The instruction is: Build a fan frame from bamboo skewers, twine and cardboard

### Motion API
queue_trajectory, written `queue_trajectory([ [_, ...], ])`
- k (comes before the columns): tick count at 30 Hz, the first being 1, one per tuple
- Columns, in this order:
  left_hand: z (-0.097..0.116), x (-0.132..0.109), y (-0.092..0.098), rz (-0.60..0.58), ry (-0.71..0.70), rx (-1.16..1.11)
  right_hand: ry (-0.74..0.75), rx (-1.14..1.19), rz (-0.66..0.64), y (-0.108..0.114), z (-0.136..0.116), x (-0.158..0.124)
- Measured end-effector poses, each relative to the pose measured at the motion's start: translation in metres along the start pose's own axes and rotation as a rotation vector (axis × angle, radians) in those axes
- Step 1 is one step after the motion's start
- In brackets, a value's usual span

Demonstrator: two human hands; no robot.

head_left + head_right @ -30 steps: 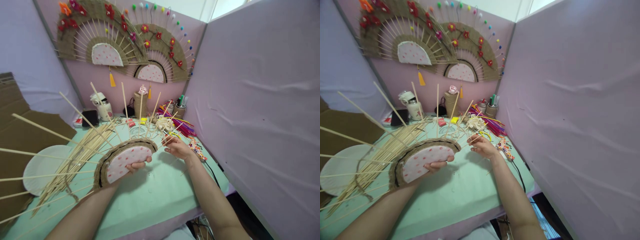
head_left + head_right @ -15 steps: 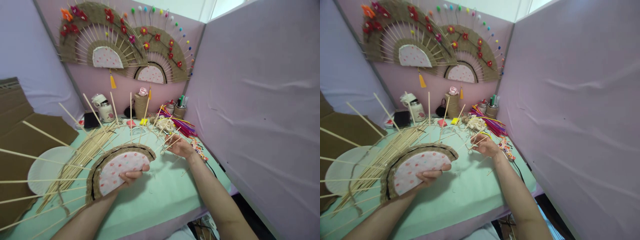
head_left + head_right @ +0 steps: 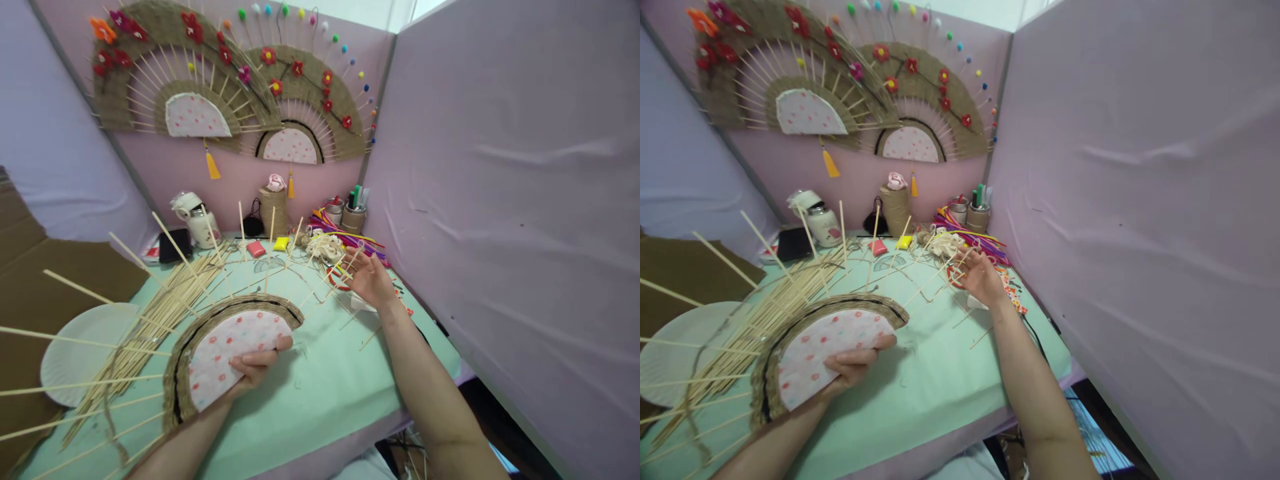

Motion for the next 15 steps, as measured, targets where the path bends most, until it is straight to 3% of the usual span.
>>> queue_trajectory([
  [4,-0.006,-0.001,0.009,0.064,-0.013,-0.012,-0.020,-0.140,0.014,0.004,-0.007,0.006],
  [7,-0.011,-0.001,0.008,0.041,-0.004,-0.017,-0.015,-0.174,-0.051,0.002,-0.012,0.012],
  [12,-0.040,0.002,-0.005,-0.053,0.353,0.173,-0.135,-0.188,-0.169,-0.003,-0.003,0.016],
  [15,-0.042,0.003,-0.007,-0.055,0.397,0.209,-0.218,-0.155,-0.263,-0.017,0.011,0.013],
])
Point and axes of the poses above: each hand's wrist, its own x-axis towards the middle knuckle, its own y-axis out of the back of the hand, z = x × y, the point moved 10 cm from there along x, towards the middle knuckle, and after that the axes turned 10 degrees about y, right-handed, at the moved point
